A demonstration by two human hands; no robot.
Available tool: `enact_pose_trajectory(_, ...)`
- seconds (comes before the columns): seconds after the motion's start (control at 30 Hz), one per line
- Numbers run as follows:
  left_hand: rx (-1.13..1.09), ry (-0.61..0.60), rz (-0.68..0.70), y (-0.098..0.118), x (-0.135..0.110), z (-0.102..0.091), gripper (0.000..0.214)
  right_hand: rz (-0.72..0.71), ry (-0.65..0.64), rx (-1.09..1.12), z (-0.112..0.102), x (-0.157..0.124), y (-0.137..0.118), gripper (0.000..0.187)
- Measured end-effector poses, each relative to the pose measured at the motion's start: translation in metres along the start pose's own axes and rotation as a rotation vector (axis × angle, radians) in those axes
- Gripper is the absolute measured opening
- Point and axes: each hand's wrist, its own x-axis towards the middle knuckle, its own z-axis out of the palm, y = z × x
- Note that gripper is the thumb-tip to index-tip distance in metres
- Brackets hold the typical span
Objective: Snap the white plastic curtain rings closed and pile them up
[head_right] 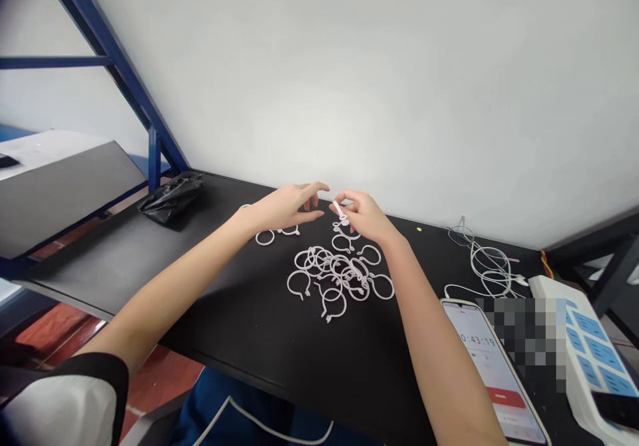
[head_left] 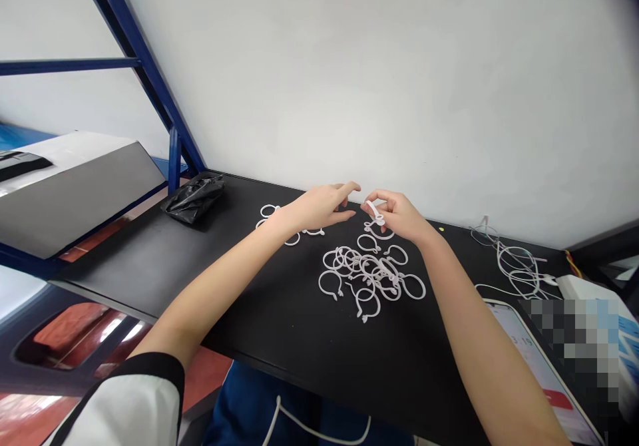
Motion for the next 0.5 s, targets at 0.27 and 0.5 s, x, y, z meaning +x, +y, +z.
enact_pose_trajectory(0.27,-0.011,0.210,0.154,0.0126,-0.0003,0.0019,0.032,-0.063,-0.019,0.125,0.0016,-0.0007,-0.0057,0.040)
enact_pose_trajectory(0.5,0.072,0.294,0.191,0.0111,0.0008,0.0042,0.033,-0.074,-0.021,0.155,0.0020,0.0010,-0.0012,0.039)
